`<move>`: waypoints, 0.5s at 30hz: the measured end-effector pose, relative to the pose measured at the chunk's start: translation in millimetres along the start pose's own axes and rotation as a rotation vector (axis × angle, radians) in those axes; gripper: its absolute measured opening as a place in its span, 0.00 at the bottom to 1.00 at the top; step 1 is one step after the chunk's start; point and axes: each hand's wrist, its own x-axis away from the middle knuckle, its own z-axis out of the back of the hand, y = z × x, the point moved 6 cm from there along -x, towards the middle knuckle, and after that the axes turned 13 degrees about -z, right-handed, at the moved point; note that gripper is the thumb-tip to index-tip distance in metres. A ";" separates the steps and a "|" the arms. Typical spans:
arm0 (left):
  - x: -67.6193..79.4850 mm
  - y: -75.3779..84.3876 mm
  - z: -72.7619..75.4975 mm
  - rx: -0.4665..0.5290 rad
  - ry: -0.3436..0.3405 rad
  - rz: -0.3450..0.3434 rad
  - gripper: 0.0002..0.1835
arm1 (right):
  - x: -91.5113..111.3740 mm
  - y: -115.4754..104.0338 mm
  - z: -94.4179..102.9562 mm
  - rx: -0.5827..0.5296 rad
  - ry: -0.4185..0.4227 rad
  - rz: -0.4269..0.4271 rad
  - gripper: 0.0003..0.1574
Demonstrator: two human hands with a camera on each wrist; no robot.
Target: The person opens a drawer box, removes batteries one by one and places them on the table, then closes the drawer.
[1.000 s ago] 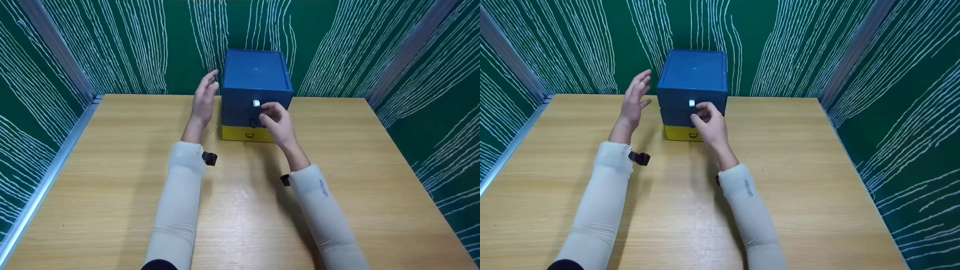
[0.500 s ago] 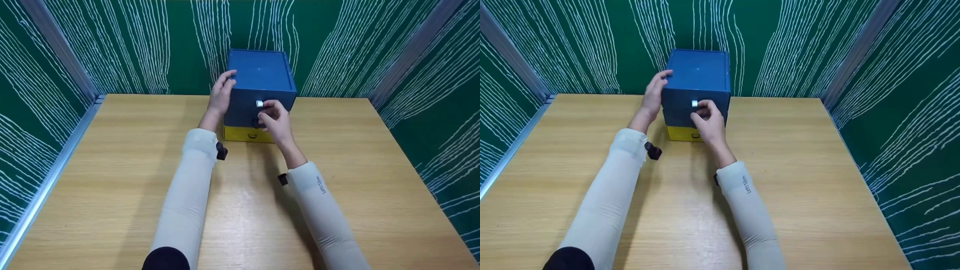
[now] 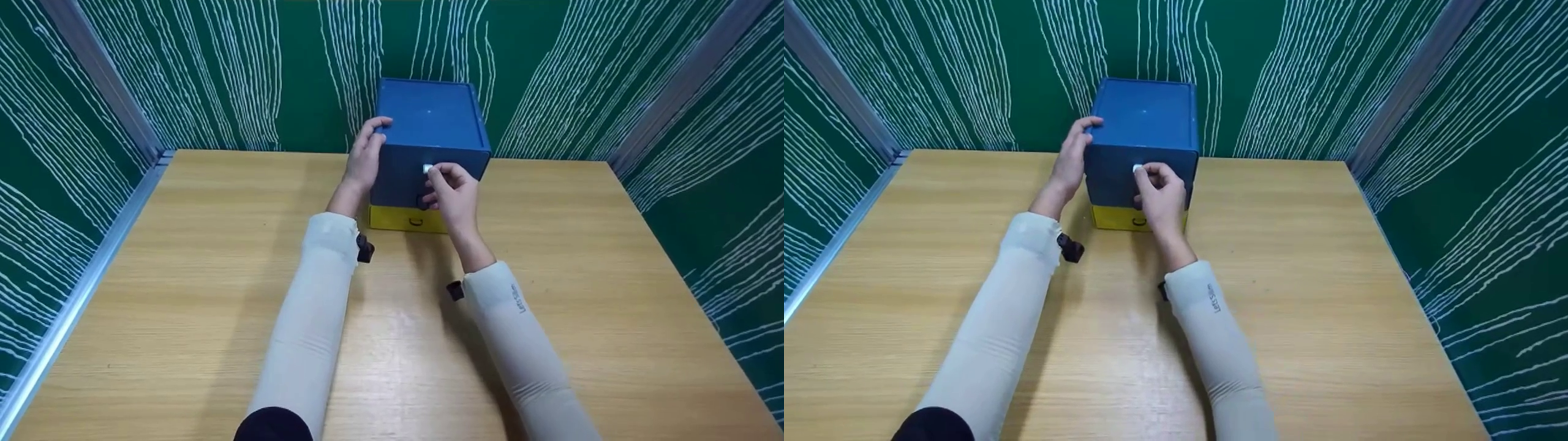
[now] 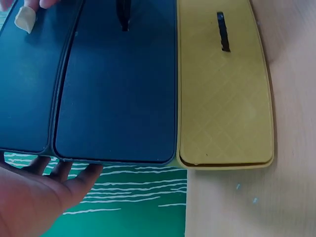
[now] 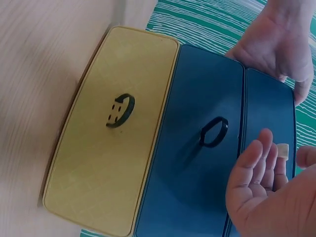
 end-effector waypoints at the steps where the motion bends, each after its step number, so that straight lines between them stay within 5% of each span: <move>1: 0.0 0.4 0.0 0.007 0.002 0.003 0.18 | -0.5 0.1 -0.4 -0.003 0.003 0.000 0.11; 15: 0.0 3.3 -0.9 0.017 -0.007 0.015 0.18 | 1.1 7.0 -1.3 -0.002 -0.041 -0.073 0.09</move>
